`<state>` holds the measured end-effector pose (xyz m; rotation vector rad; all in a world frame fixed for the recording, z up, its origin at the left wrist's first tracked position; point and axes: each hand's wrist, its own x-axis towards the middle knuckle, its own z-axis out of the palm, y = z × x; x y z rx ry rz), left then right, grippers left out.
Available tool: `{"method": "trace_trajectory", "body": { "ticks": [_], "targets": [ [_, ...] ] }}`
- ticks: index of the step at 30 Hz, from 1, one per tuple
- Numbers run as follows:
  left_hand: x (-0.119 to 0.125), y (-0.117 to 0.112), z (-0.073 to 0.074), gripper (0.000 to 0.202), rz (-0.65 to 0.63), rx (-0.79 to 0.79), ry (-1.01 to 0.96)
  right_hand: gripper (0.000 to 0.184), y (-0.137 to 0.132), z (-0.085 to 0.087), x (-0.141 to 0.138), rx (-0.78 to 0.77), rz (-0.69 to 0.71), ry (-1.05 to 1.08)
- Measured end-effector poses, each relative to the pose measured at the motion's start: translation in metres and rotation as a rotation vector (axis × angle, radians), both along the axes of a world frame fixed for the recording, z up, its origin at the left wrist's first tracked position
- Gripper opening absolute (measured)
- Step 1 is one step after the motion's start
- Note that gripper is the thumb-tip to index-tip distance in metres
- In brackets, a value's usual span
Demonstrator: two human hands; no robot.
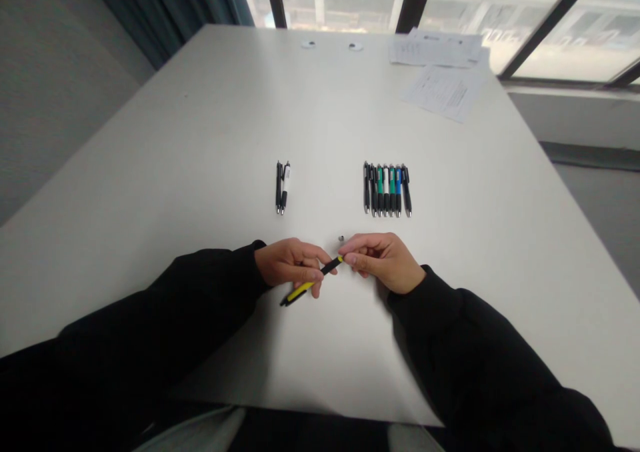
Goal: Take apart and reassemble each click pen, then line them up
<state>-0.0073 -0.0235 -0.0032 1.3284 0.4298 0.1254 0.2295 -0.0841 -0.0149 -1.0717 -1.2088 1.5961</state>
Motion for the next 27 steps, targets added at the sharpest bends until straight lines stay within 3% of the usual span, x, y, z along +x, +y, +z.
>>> {"method": "trace_trajectory", "body": {
  "ticks": [5,10,16,27],
  "targets": [
    [0.000,-0.001,-0.001,0.047,0.025,-0.021,-0.030,0.032,0.000,0.002,-0.004,0.018,-0.017,0.053],
    [0.001,-0.001,0.000,0.048,0.031,-0.030,-0.028,0.017,0.000,0.006,-0.007,0.018,-0.030,0.012],
    [0.000,-0.001,-0.002,0.049,0.013,-0.019,-0.020,0.022,-0.001,0.014,-0.010,0.037,-0.032,-0.073],
    [0.001,-0.001,0.000,0.047,0.026,-0.024,-0.022,0.020,-0.003,0.012,-0.010,0.043,-0.047,-0.043]
  ]
}}
